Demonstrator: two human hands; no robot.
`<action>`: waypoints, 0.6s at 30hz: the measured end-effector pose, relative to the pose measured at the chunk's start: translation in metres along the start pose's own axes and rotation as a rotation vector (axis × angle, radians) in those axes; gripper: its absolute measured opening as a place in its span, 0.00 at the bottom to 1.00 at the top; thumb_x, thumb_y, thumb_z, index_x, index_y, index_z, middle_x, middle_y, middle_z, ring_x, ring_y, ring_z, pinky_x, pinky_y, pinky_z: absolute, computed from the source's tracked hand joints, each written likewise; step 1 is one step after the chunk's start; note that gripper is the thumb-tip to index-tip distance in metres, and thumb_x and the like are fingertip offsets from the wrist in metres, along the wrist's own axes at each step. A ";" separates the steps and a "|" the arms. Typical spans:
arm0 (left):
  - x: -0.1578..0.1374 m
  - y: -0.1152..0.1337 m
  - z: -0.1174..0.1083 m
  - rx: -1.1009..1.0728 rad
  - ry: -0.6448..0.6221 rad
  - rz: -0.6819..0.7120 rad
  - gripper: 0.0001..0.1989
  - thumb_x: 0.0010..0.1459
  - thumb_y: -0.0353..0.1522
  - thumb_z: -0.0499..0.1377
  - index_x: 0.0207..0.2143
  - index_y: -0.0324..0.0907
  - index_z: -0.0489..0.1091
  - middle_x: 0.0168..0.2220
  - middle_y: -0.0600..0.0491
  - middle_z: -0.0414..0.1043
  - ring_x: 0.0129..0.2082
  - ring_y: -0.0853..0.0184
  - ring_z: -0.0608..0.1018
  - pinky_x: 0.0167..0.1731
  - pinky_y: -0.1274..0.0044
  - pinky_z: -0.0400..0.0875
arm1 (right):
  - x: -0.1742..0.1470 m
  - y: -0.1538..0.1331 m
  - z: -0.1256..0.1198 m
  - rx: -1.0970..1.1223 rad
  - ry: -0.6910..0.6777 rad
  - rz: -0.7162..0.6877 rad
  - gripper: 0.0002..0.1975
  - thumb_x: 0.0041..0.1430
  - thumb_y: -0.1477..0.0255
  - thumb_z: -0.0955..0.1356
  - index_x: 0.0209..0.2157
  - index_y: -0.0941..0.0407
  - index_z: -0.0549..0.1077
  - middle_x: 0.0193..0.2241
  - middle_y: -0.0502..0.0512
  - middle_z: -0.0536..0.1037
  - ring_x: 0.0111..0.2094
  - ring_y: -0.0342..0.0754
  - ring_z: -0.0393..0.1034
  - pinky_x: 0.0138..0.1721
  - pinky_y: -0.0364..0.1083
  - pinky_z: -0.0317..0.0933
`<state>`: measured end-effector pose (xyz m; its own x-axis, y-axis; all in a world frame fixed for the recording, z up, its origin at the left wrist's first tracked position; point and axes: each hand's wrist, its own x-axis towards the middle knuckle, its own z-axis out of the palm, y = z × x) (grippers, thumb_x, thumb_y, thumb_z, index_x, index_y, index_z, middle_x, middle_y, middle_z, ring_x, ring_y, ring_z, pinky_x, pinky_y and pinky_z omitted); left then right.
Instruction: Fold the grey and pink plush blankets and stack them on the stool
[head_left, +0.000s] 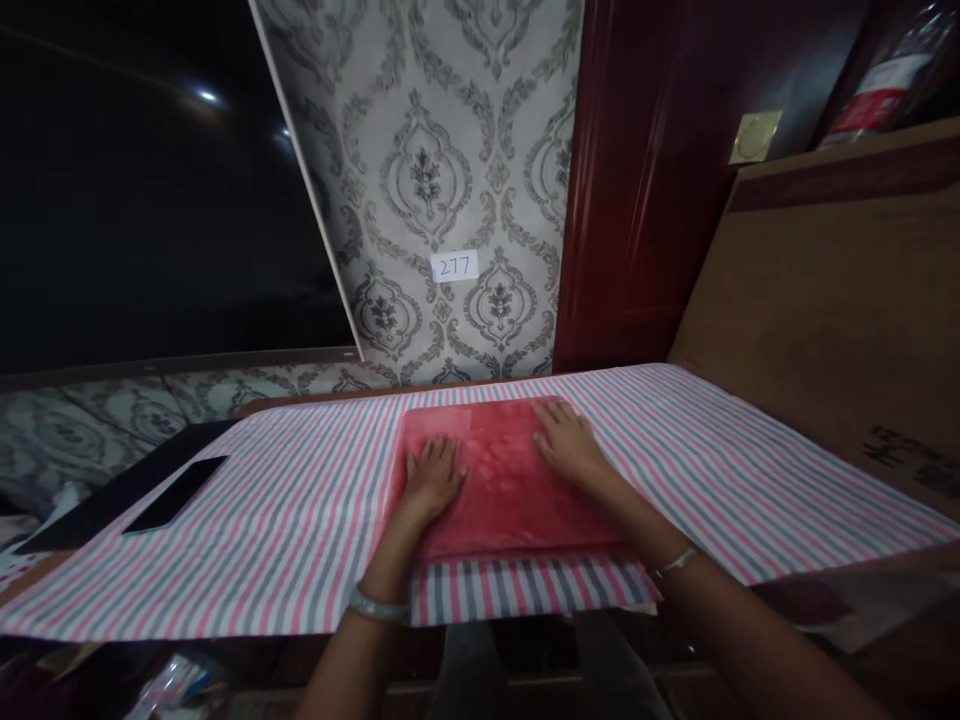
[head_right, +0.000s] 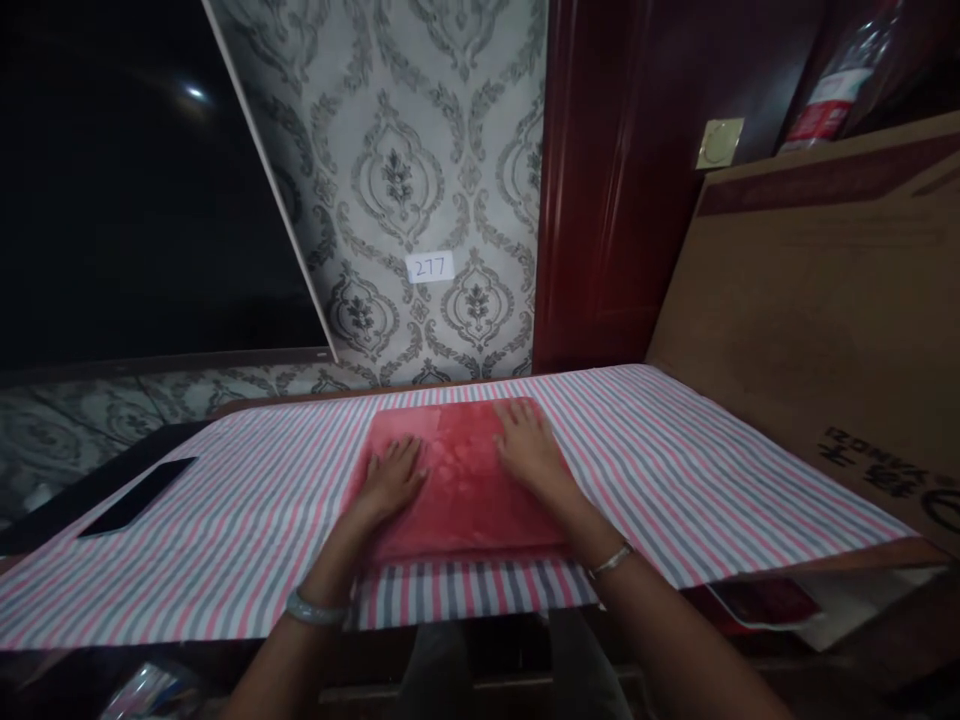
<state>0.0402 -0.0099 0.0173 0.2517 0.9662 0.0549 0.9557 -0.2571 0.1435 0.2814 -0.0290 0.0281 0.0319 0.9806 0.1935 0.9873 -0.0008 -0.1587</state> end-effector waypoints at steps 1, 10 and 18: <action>0.008 -0.001 -0.012 -0.007 0.002 -0.013 0.28 0.67 0.37 0.46 0.68 0.42 0.56 0.70 0.44 0.52 0.70 0.56 0.55 0.66 0.55 0.51 | 0.011 -0.014 -0.005 0.029 -0.007 -0.057 0.31 0.67 0.69 0.56 0.71 0.55 0.51 0.71 0.61 0.50 0.71 0.58 0.42 0.66 0.61 0.45; 0.070 -0.007 -0.006 0.079 0.146 -0.152 0.28 0.69 0.39 0.43 0.68 0.46 0.55 0.71 0.47 0.52 0.71 0.51 0.52 0.65 0.47 0.49 | 0.070 -0.088 0.024 0.123 -0.138 -0.293 0.28 0.70 0.66 0.55 0.69 0.53 0.56 0.70 0.58 0.54 0.70 0.54 0.44 0.67 0.62 0.39; 0.072 -0.013 0.029 0.093 0.165 -0.153 0.28 0.68 0.40 0.42 0.68 0.47 0.56 0.71 0.47 0.52 0.71 0.49 0.51 0.63 0.44 0.48 | 0.082 -0.037 0.053 0.081 -0.044 -0.092 0.27 0.70 0.62 0.55 0.64 0.57 0.65 0.63 0.62 0.67 0.65 0.56 0.55 0.66 0.60 0.40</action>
<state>0.0501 0.0632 -0.0093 0.0823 0.9760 0.2017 0.9925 -0.0985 0.0718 0.2388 0.0623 -0.0017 -0.0673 0.9834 0.1685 0.9699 0.1041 -0.2201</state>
